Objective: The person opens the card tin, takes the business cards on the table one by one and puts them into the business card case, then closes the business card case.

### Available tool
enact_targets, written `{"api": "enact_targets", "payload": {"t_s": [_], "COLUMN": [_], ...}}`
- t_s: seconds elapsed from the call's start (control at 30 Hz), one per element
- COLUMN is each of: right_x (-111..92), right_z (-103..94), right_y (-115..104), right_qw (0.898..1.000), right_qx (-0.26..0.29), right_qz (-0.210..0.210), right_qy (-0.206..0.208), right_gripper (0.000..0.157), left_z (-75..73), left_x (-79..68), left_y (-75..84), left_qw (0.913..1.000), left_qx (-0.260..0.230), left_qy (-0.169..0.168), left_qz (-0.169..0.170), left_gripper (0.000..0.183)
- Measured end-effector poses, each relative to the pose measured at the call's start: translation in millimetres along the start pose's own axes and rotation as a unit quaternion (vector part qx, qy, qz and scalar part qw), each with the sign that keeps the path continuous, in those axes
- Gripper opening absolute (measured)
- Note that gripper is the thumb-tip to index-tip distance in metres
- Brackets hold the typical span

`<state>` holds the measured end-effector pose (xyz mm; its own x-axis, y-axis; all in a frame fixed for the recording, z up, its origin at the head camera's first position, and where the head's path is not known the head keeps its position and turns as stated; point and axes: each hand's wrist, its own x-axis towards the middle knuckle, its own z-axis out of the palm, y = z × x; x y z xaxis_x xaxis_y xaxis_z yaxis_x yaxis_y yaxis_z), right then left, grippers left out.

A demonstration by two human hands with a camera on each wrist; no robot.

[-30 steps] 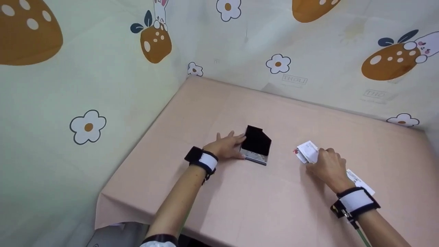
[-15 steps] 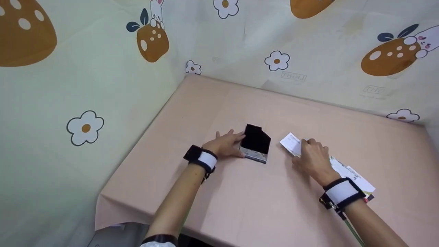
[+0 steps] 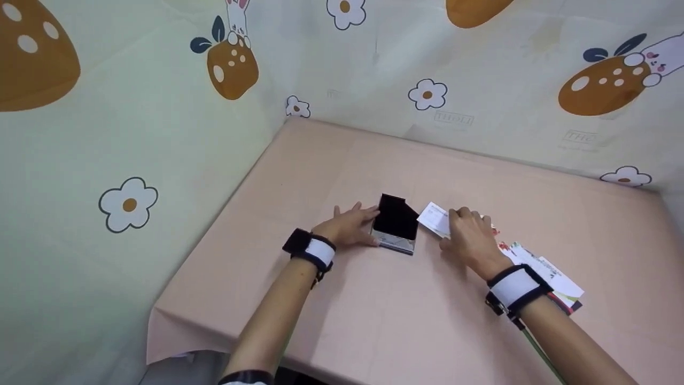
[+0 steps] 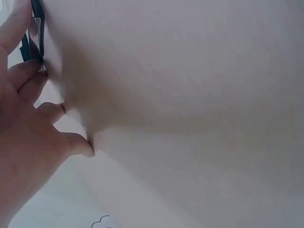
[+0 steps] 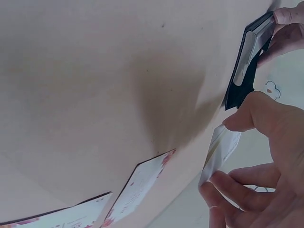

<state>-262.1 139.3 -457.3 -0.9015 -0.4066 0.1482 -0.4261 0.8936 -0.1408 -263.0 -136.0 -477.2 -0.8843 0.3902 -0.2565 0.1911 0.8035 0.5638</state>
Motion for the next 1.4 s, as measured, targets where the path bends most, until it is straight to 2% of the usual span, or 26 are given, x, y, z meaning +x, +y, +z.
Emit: {"api": "enact_targets", "payload": {"t_s": [0.23, 0.47, 0.63, 0.83, 1.13, 1.4], "right_x": [4.4, 13.0, 22.3, 30.0, 39.8, 47.2], "right_z": [4.1, 6.7, 8.8, 8.2, 4.6, 11.3], "right_y": [-3.3, -8.1, -13.5, -21.4, -30.1, -36.2], "right_qw": [0.999, 0.997, 0.995, 0.993, 0.987, 0.986], "right_qx": [-0.029, -0.044, -0.051, -0.061, -0.081, -0.062], "right_qz": [-0.032, -0.067, -0.087, -0.1, -0.139, -0.153], "right_qy": [0.012, 0.012, 0.026, 0.015, 0.019, 0.017], "right_gripper": [0.054, 0.065, 0.063, 0.061, 0.056, 0.051], "left_z": [-0.2, -1.3, -1.0, -0.8, -0.5, 2.0], "left_x": [-0.5, -0.7, -1.0, -0.1, 2.2, 2.9], "left_y": [-1.2, -1.7, -1.4, -0.4, -0.4, -3.4], "left_qw": [1.0, 1.0, 0.9999, 0.9999, 0.9999, 0.9999], "left_qx": [0.004, 0.007, 0.008, 0.008, 0.008, 0.009], "left_qy": [0.002, -0.003, -0.005, -0.008, 0.007, 0.007], "left_qz": [0.008, 0.007, 0.005, 0.004, 0.001, -0.005], "left_gripper": [0.076, 0.076, 0.075, 0.076, 0.076, 0.077]}}
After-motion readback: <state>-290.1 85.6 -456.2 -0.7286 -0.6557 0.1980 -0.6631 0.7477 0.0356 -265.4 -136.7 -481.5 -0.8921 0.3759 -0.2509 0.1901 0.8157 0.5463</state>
